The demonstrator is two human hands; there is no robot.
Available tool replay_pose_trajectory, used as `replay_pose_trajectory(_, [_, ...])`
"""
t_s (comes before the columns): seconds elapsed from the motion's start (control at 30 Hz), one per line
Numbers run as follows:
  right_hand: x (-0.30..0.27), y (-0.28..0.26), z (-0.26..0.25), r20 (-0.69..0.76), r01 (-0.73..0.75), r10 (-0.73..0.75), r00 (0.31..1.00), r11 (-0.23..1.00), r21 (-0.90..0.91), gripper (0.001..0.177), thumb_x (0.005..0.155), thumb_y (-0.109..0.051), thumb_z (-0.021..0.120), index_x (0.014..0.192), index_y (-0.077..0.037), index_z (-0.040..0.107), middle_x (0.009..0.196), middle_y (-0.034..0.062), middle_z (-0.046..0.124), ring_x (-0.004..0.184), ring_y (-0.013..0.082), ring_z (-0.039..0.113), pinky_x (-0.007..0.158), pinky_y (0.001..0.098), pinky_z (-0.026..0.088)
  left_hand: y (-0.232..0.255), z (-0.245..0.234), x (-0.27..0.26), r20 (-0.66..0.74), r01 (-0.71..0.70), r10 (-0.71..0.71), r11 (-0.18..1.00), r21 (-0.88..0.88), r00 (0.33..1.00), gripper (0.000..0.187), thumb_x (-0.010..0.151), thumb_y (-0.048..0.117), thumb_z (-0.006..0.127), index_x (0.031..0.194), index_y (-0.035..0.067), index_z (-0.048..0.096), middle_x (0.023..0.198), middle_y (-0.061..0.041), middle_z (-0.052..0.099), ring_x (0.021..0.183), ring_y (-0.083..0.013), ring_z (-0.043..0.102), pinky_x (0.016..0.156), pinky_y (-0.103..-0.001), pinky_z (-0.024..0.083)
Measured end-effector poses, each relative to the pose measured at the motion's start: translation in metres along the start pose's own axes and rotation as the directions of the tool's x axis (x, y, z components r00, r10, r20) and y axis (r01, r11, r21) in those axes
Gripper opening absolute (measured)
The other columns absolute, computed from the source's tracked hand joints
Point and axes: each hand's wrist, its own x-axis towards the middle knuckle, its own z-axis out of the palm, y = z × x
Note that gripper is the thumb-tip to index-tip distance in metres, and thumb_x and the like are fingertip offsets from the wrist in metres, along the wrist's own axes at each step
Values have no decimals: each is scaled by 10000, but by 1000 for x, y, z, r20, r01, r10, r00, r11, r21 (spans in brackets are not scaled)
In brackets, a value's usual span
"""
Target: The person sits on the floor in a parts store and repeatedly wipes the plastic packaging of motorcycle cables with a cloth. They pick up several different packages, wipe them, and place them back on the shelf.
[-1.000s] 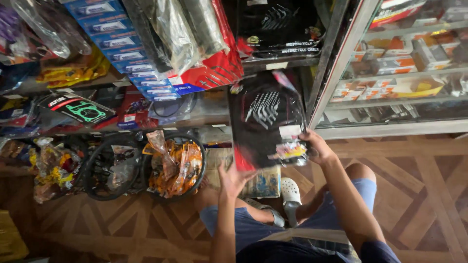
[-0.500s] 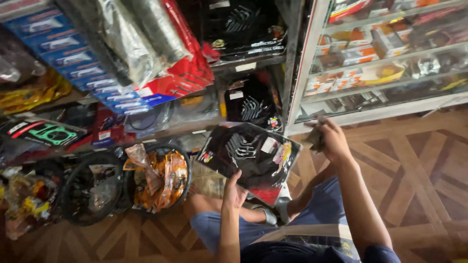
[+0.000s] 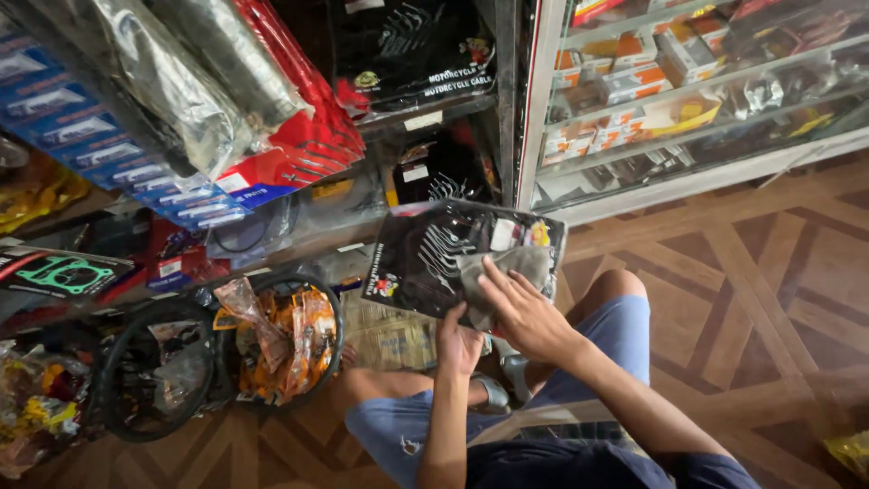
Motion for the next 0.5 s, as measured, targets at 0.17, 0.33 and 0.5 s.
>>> replay_pose_trajectory(0.17, [-9, 5, -10, 28, -118, 121, 992, 988, -97, 733, 913, -413, 593, 1538, -56, 456, 1600, 193, 438, 1463, 372, 432, 1181, 501, 333, 14, 49, -38, 38, -1, 2, 1000, -23, 999, 316, 877, 110, 704, 1192, 93, 727, 1158, -175, 741, 1073, -323, 715, 927, -490, 588])
replay_pose_trajectory(0.33, [-11, -2, -6, -28, -211, 210, 977, 953, -219, 770, 966, -570, 527, 1510, -26, 502, 1583, 273, 436, 1470, 464, 393, 1179, 522, 341, 18, 60, -46, 94, -16, 16, 1000, 5, 995, 384, 865, 114, 702, 1249, 124, 693, 1195, -181, 729, 1099, -308, 704, 969, -485, 574])
replay_pose_trajectory(0.5, [-48, -41, 4, 218, -122, 163, 962, 974, -189, 880, 924, -580, 500, 1600, -49, 310, 1706, 167, 223, 1593, 331, 157, 1274, 468, 125, 31, 41, -44, 180, 113, -107, 993, -22, 978, 403, 924, 261, 584, 1203, -24, 644, 1098, -120, 722, 907, -213, 680, 792, -297, 536])
